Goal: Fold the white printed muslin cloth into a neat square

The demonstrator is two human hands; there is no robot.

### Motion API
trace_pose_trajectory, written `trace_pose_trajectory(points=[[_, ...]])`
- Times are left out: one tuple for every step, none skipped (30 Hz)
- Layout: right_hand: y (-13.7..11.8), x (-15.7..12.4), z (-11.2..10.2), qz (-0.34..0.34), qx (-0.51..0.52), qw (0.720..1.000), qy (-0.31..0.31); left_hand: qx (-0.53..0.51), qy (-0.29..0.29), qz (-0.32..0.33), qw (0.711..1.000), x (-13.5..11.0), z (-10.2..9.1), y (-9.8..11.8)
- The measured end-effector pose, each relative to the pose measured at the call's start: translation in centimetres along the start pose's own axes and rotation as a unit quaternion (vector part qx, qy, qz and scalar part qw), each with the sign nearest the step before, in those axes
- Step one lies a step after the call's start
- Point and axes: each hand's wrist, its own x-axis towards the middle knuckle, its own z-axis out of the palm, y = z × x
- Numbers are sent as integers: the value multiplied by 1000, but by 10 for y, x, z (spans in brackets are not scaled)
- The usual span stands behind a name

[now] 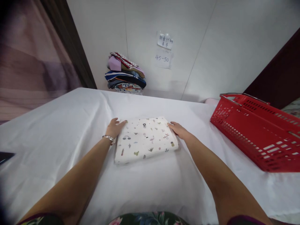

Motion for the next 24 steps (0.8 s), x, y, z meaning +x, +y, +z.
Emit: trace_pose_trajectory(points=[[0, -9, -3, 16, 23, 999, -20, 14, -10, 7, 1000, -2, 1, 2], [0, -18, -5, 39, 57, 997, -41, 33, -18, 18, 999, -4, 3, 5], [0, -28, -6, 63, 92, 992, -59, 52, -24, 31, 998, -7, 5, 7], [-1, -36, -6, 84, 123, 986, -71, 70, -28, 44, 996, -9, 7, 8], [-2, -43, -5, 101, 143, 982, -75, 84, -29, 55, 995, -10, 9, 9], [-2, -49, -3, 109, 145, 981, -68, 93, -28, 63, 993, -12, 11, 8], [-3, -54, 1, 108, 125, 985, -50, 97, -25, 71, 992, -13, 12, 7], [-3, -57, 4, 102, 94, 990, -24, 97, -21, 79, 992, -14, 14, 6], [-3, -60, 8, 90, 59, 994, 4, 94, -17, 88, 992, -14, 15, 4], [-3, -62, 12, 76, 24, 996, 30, 89, -13, 94, 991, -14, 15, 3], [-2, -63, 16, 61, -6, 997, 50, 83, -10, 99, 992, -14, 15, 1], [-1, -63, 18, 48, -29, 996, 62, 77, -8, 102, 992, -14, 16, 0], [0, -63, 20, 39, -46, 996, 65, 71, -7, 102, 992, -14, 15, -1], [1, -63, 20, 34, -58, 996, 64, 67, -4, 101, 993, -14, 15, -2], [2, -63, 19, 35, -71, 995, 59, 64, -1, 99, 993, -14, 15, -2], [3, -63, 17, 39, -87, 994, 54, 66, 2, 98, 993, -14, 15, -3], [3, -63, 15, 43, -109, 992, 50, 70, 5, 97, 993, -13, 15, -3], [2, -64, 14, 43, -137, 988, 50, 78, 4, 94, 992, -13, 14, -2], [0, -65, 13, 35, -172, 983, 58, 91, 2, 91, 992, -13, 14, -1], [-3, -66, 13, 14, -209, 975, 71, 109, -3, 89, 990, -14, 13, 0], [-8, -67, 14, -22, -242, 966, 87, 129, -6, 89, 988, -15, 12, 2], [-13, -69, 17, -69, -268, 955, 103, 151, -4, 93, 984, -16, 11, 5], [-19, -70, 21, -121, -286, 944, 114, 172, 2, 103, 980, -17, 10, 7], [-24, -71, 26, -169, -298, 932, 116, 192, 12, 121, 974, -19, 10, 9]])
